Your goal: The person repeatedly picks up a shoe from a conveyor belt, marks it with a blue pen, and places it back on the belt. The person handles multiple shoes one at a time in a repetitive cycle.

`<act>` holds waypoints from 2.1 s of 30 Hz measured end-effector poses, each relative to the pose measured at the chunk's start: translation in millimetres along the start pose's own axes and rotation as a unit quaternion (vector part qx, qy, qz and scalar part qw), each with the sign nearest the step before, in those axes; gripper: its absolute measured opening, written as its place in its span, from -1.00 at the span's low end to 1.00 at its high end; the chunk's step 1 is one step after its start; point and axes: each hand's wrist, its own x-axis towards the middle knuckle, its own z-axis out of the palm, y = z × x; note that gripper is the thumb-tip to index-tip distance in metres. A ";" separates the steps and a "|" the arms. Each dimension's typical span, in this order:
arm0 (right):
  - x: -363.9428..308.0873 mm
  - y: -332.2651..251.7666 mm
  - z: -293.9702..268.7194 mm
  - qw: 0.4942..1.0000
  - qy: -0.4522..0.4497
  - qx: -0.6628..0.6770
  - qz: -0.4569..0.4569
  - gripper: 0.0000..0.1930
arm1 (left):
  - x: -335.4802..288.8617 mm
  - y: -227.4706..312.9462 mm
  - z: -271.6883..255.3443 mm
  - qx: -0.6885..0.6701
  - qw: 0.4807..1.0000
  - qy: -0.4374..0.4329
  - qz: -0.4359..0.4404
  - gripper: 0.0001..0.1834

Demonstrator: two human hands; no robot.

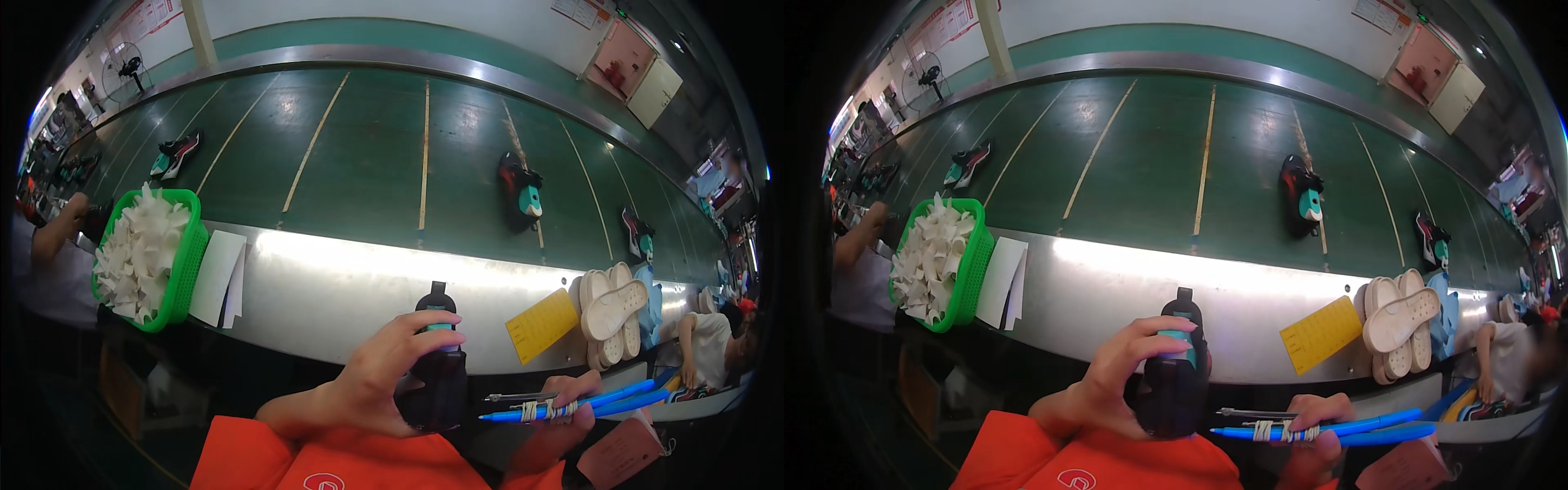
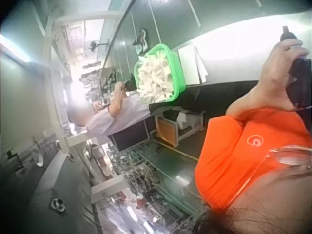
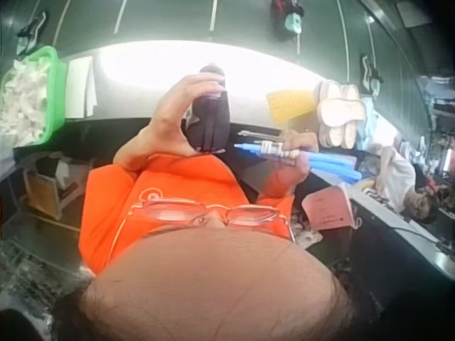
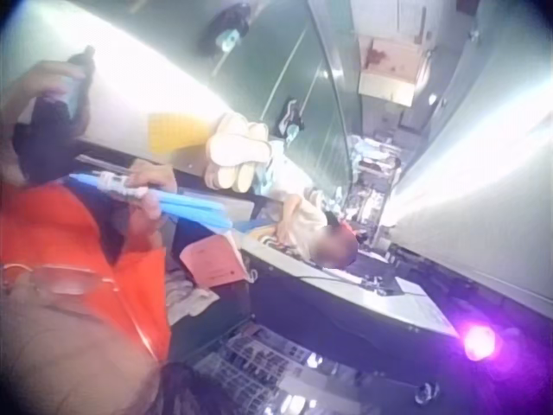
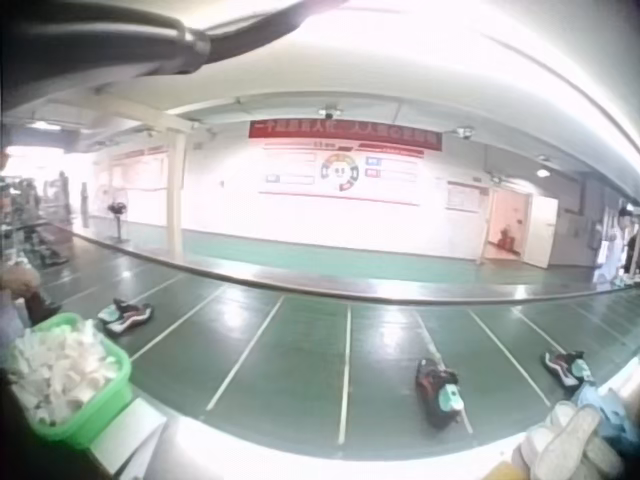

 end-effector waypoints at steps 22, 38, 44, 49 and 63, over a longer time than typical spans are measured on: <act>4.2 -5.7 26.7 0.994 -0.033 -0.057 -0.090 -0.58 | -2.7 3.6 14.2 0.026 1.000 0.003 0.012 -0.30; 2.7 -1.8 34.5 0.989 0.010 -0.087 -0.122 -0.56 | -3.1 3.1 11.9 0.019 1.000 0.008 0.008 -0.33; 3.5 -2.3 33.8 0.989 -0.004 -0.097 -0.115 -0.57 | -3.8 -1.8 13.5 0.020 1.000 0.000 0.014 -0.34; 2.3 -2.4 33.1 0.990 -0.007 -0.099 -0.103 -0.57 | -3.8 -3.4 11.4 0.033 0.999 -0.003 0.016 -0.29; 55.3 -35.0 25.5 0.922 -0.341 -0.145 -0.110 -0.68 | -0.2 -1.5 9.9 0.029 1.000 -0.002 -0.006 -0.31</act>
